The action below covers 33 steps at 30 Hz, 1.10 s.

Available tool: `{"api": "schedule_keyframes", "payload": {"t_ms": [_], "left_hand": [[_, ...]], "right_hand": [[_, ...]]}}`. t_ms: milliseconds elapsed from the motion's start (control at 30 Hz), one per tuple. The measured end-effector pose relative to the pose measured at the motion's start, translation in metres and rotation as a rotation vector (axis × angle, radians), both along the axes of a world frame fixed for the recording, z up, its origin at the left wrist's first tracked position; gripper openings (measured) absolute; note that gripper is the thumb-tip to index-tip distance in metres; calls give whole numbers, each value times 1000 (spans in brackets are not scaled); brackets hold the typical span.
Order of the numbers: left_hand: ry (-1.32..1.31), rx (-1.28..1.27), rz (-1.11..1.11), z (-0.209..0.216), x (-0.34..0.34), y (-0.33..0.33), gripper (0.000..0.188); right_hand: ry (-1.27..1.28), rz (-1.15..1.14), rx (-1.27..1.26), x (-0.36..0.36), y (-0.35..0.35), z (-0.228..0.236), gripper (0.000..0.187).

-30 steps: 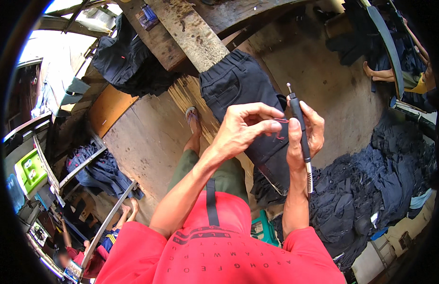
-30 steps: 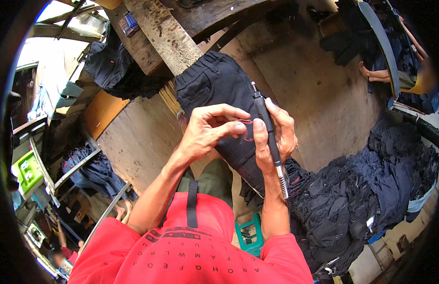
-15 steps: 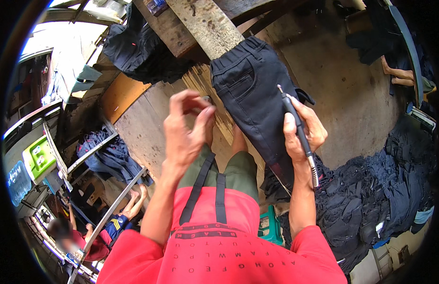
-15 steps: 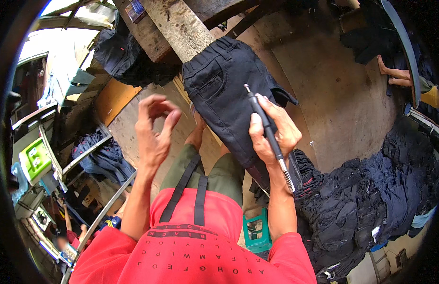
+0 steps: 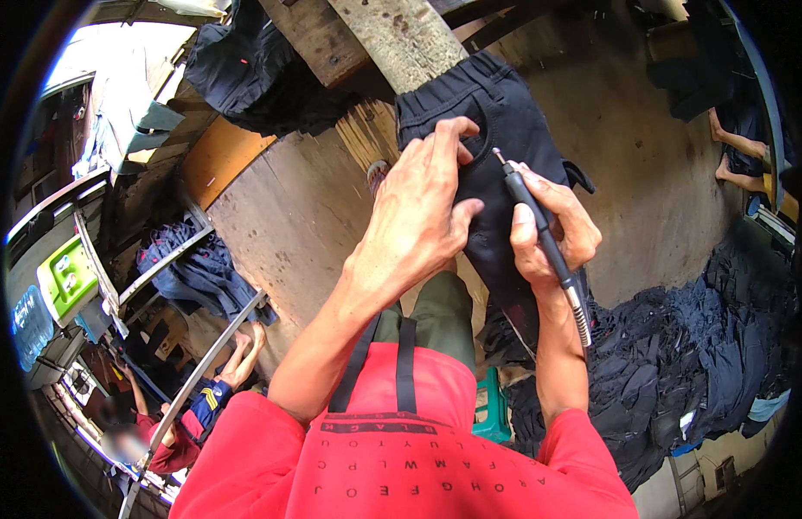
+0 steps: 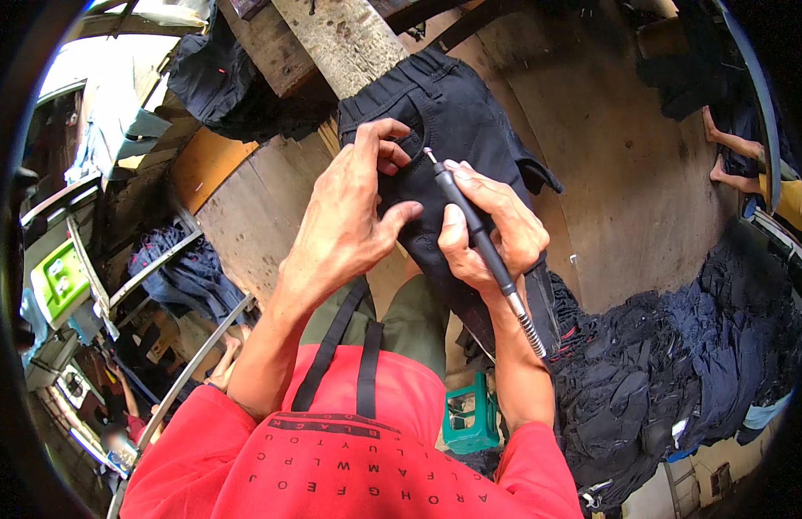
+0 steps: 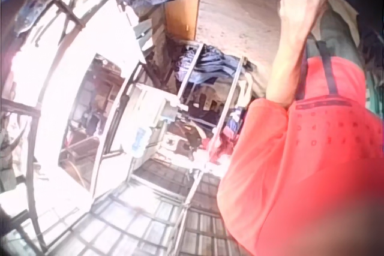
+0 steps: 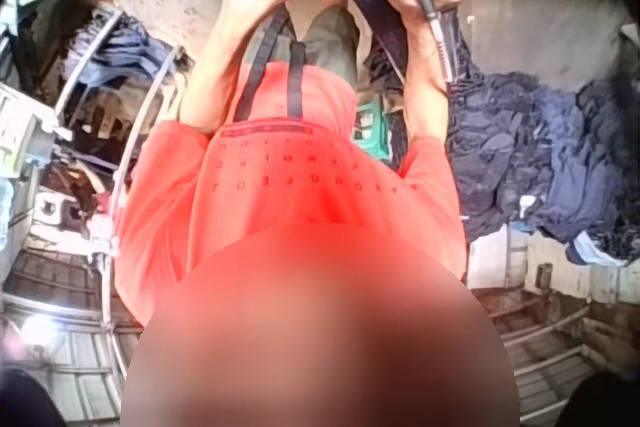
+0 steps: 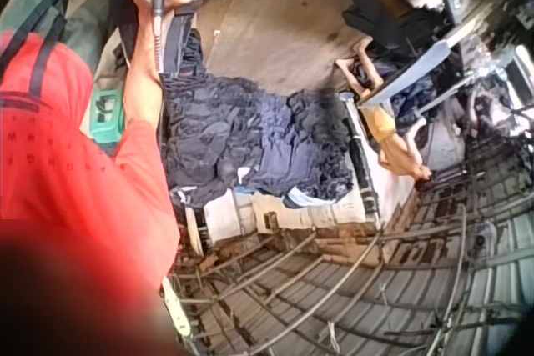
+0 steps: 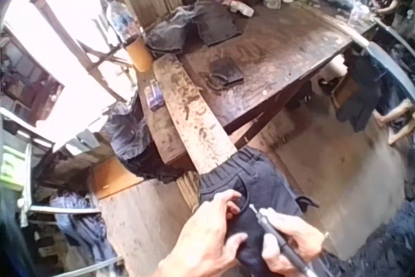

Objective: The person uses a handheld rotary tool to abrade the surface of black pants, creating a worn or distressed appearance. They repeatedly rub the tool along seams and fabric areas, then lift and reposition the pants to continue the process.

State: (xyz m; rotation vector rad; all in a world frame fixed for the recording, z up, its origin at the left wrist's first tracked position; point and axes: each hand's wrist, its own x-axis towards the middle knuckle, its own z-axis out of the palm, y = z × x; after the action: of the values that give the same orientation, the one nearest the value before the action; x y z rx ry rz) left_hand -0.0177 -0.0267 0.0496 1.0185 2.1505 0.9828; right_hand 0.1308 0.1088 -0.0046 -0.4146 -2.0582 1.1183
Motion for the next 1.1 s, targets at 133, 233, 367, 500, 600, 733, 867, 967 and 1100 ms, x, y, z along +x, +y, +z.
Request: {"api": "schedule_keyframes", "payload": {"t_ms": [133, 233, 367, 500, 600, 733, 867, 967, 1100], "left_hand": [[-123, -20, 4, -1, -9, -3, 64], [-170, -6, -2, -4, -17, -5, 66], [-171, 15, -33, -16, -25, -6, 76], [-218, 47, -54, -29, -33, -10, 75], [-218, 84, -59, -33, -32, -13, 73], [-212, 99, -57, -33, -31, -12, 72], [-234, 79, -50, -30, -33, -11, 72], [-240, 67, -47, -30, -32, -11, 72], [-254, 64, -33, -32, -30, -12, 73]], "right_hand": [[-81, 103, 34, 0, -4, 1, 29], [-39, 94, 3, 1, -3, -4, 31], [-55, 186, 49, 1, -4, -6, 31], [-95, 224, 79, 0, -6, -6, 29], [-128, 255, 100, -1, -8, -6, 28], [-130, 272, 111, -2, -8, -6, 29], [-131, 238, 64, -4, -8, -4, 26], [-124, 234, 54, -4, -8, -4, 27], [-126, 247, 75, -3, -8, -5, 29]]}}
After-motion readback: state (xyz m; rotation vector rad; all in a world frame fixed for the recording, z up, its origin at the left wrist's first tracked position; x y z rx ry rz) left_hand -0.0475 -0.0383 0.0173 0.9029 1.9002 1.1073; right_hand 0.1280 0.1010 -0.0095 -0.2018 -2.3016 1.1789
